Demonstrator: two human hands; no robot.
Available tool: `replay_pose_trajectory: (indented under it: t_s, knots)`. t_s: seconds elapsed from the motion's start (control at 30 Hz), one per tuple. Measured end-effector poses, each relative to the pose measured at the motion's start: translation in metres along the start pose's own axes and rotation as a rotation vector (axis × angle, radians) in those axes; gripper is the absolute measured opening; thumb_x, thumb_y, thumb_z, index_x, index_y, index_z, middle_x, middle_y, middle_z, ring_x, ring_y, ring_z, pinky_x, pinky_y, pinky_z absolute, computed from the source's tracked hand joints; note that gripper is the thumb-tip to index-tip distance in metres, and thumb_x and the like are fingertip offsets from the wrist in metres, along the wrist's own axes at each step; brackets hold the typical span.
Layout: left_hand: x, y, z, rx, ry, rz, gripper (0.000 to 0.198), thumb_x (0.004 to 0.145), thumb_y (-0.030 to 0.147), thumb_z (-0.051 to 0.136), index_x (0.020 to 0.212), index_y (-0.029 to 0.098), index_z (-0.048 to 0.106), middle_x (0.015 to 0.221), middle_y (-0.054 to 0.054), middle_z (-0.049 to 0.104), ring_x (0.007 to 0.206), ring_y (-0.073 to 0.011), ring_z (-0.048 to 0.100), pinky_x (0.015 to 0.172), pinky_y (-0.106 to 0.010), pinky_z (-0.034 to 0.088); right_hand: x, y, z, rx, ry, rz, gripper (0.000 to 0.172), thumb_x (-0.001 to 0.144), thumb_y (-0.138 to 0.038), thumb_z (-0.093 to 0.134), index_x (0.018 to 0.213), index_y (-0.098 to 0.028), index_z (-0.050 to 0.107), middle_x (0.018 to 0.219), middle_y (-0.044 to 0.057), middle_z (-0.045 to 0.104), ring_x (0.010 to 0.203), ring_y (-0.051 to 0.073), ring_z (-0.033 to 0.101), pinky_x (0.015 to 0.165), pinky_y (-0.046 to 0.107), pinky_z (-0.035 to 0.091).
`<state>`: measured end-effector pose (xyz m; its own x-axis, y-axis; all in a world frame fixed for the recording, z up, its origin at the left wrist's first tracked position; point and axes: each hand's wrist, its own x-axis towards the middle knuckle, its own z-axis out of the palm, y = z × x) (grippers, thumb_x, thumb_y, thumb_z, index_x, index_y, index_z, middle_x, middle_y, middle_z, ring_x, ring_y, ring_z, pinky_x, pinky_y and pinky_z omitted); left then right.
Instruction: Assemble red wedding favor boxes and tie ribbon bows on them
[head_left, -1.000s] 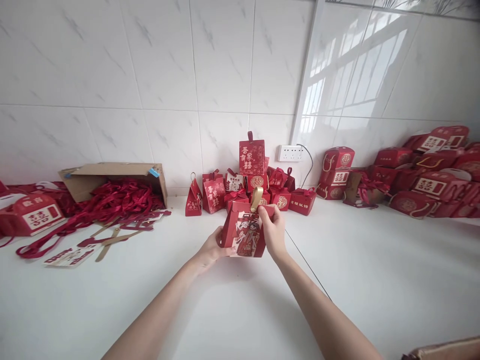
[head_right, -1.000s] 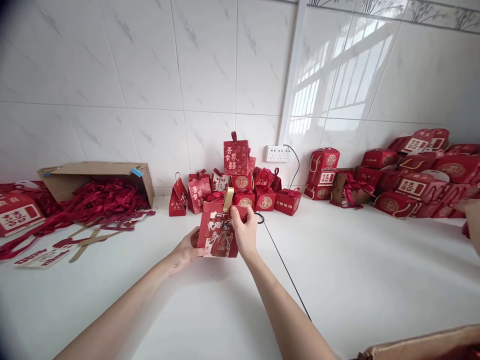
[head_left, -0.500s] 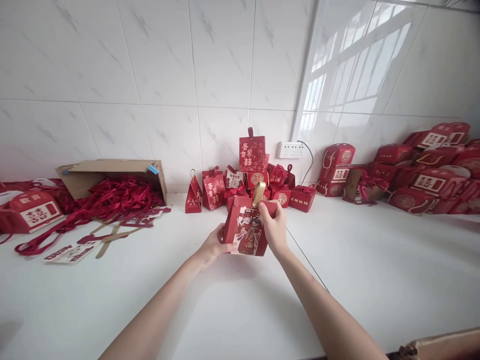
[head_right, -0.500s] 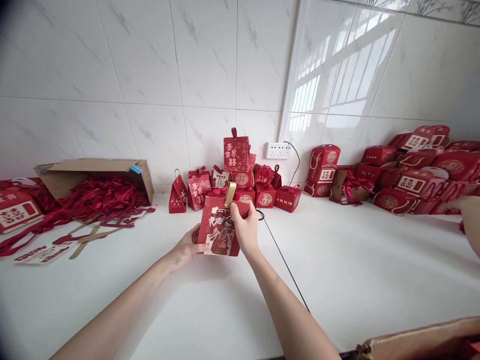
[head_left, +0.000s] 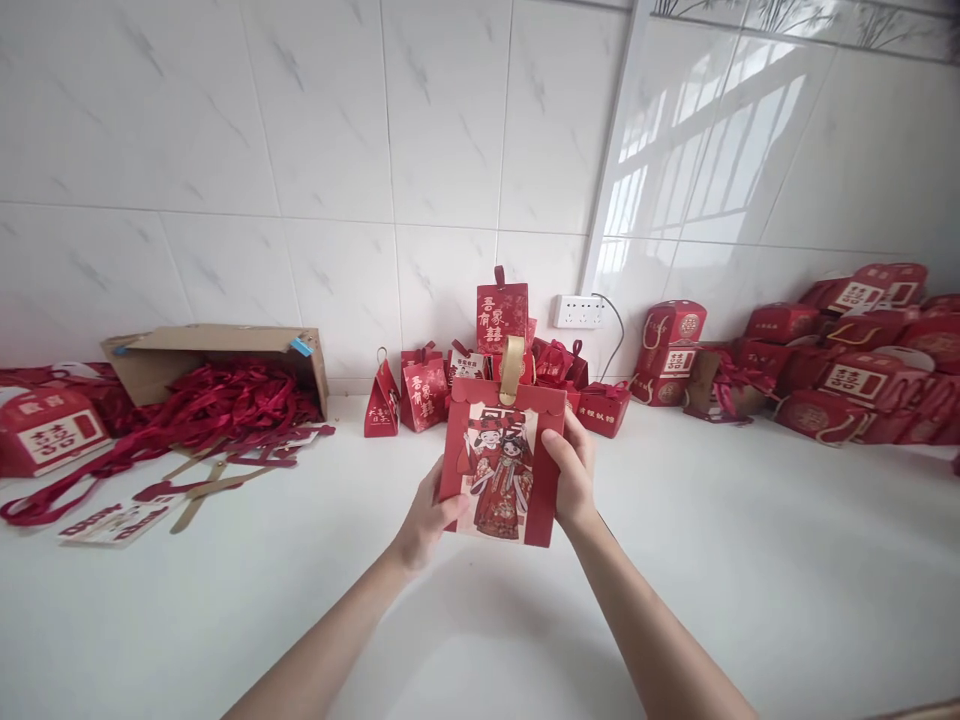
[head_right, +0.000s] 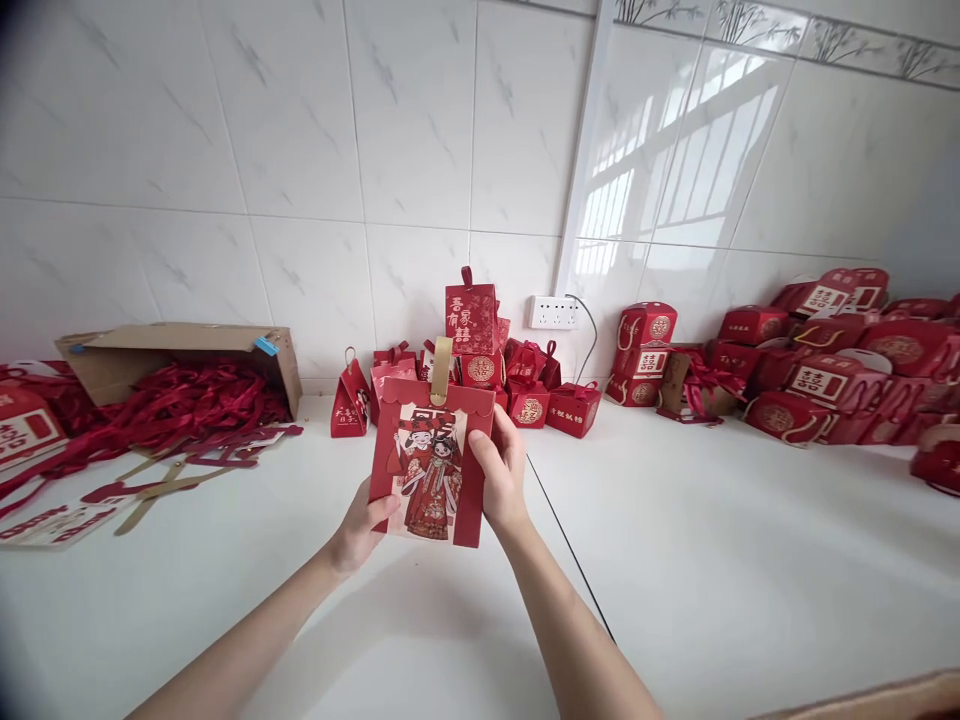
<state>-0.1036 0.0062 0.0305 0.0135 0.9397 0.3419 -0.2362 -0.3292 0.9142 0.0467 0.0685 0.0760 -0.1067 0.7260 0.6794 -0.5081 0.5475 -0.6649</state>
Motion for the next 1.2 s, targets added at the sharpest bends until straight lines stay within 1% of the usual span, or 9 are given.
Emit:
replay_pose_trajectory:
  t_s: [0.1, 0.17, 0.27, 0.33, 0.53, 0.7, 0.83, 1.0, 1.2]
  knots:
    - [-0.004, -0.015, 0.001, 0.111, 0.074, 0.178, 0.061, 0.074, 0.052, 0.06, 0.125, 0.019, 0.05, 0.116, -0.011, 0.063, 0.112, -0.0297, 0.056, 0.096, -0.043, 0.044, -0.001, -0.003, 0.0, -0.037, -0.051, -0.054, 0.021, 0.078, -0.035, 0.057, 0.093, -0.022, 0.065, 0.081, 0.001, 0.064, 0.075, 0.021, 0.059, 0.071, 0.032, 0.047]
    - [-0.006, -0.024, -0.002, 0.117, 0.075, 0.26, 0.063, 0.077, 0.057, 0.054, 0.127, 0.018, 0.049, 0.117, -0.012, 0.062, 0.11, -0.0307, 0.056, 0.093, -0.043, 0.045, -0.003, -0.006, 0.001, -0.074, -0.097, -0.084, 0.021, 0.08, -0.035, 0.056, 0.092, -0.021, 0.065, 0.078, 0.001, 0.063, 0.072, 0.019, 0.057, 0.067, 0.029, 0.046]
    - [-0.006, -0.032, -0.007, 0.15, 0.066, 0.348, 0.066, 0.076, 0.061, 0.052, 0.125, 0.016, 0.051, 0.115, -0.014, 0.063, 0.108, -0.0326, 0.057, 0.09, -0.043, 0.046, -0.005, -0.009, 0.001, -0.086, -0.132, -0.123, 0.019, 0.08, -0.034, 0.055, 0.09, -0.022, 0.065, 0.073, -0.001, 0.06, 0.063, 0.015, 0.052, 0.059, 0.025, 0.042]
    - [-0.006, -0.033, -0.009, 0.177, 0.072, 0.377, 0.067, 0.075, 0.061, 0.053, 0.124, 0.016, 0.053, 0.112, -0.013, 0.064, 0.107, -0.0328, 0.057, 0.09, -0.043, 0.046, -0.006, -0.011, 0.001, -0.077, -0.137, -0.146, 0.017, 0.08, -0.034, 0.056, 0.087, -0.021, 0.064, 0.071, -0.001, 0.059, 0.062, 0.014, 0.05, 0.058, 0.025, 0.041]
    - [-0.005, -0.029, -0.008, 0.202, 0.063, 0.404, 0.068, 0.076, 0.061, 0.052, 0.125, 0.014, 0.051, 0.114, -0.014, 0.063, 0.105, -0.0328, 0.057, 0.09, -0.044, 0.046, -0.005, -0.014, 0.003, 0.002, -0.152, -0.154, 0.013, 0.08, -0.032, 0.056, 0.078, -0.02, 0.061, 0.067, -0.002, 0.055, 0.058, 0.012, 0.046, 0.056, 0.024, 0.039]
    - [-0.006, -0.03, -0.009, 0.216, 0.052, 0.423, 0.068, 0.076, 0.061, 0.05, 0.127, 0.015, 0.049, 0.118, -0.014, 0.061, 0.109, -0.0329, 0.055, 0.092, -0.043, 0.045, -0.007, -0.016, 0.004, 0.038, -0.163, -0.148, 0.014, 0.079, -0.032, 0.056, 0.084, -0.021, 0.063, 0.069, -0.002, 0.056, 0.059, 0.012, 0.047, 0.056, 0.023, 0.038]
    - [-0.005, -0.027, -0.006, 0.216, 0.055, 0.426, 0.068, 0.076, 0.062, 0.05, 0.125, 0.015, 0.051, 0.115, -0.014, 0.062, 0.107, -0.0331, 0.056, 0.091, -0.044, 0.046, -0.007, -0.017, 0.004, 0.025, -0.139, -0.141, 0.014, 0.078, -0.033, 0.056, 0.079, -0.02, 0.062, 0.068, -0.001, 0.055, 0.059, 0.013, 0.047, 0.056, 0.025, 0.038]
    - [-0.006, -0.024, -0.003, 0.235, 0.05, 0.409, 0.067, 0.078, 0.06, 0.049, 0.127, 0.014, 0.048, 0.115, -0.014, 0.062, 0.105, -0.0328, 0.057, 0.089, -0.043, 0.046, -0.005, -0.016, 0.003, 0.005, -0.123, -0.117, 0.016, 0.078, -0.034, 0.056, 0.074, -0.019, 0.059, 0.064, -0.001, 0.052, 0.055, 0.013, 0.044, 0.053, 0.025, 0.037]
    - [-0.006, -0.025, -0.003, 0.236, 0.052, 0.402, 0.067, 0.079, 0.06, 0.048, 0.129, 0.015, 0.046, 0.118, -0.014, 0.06, 0.108, -0.0324, 0.056, 0.091, -0.042, 0.045, -0.005, -0.01, 0.002, 0.043, -0.12, -0.089, 0.017, 0.078, -0.034, 0.057, 0.085, -0.021, 0.064, 0.068, -0.001, 0.056, 0.062, 0.016, 0.051, 0.058, 0.026, 0.04]
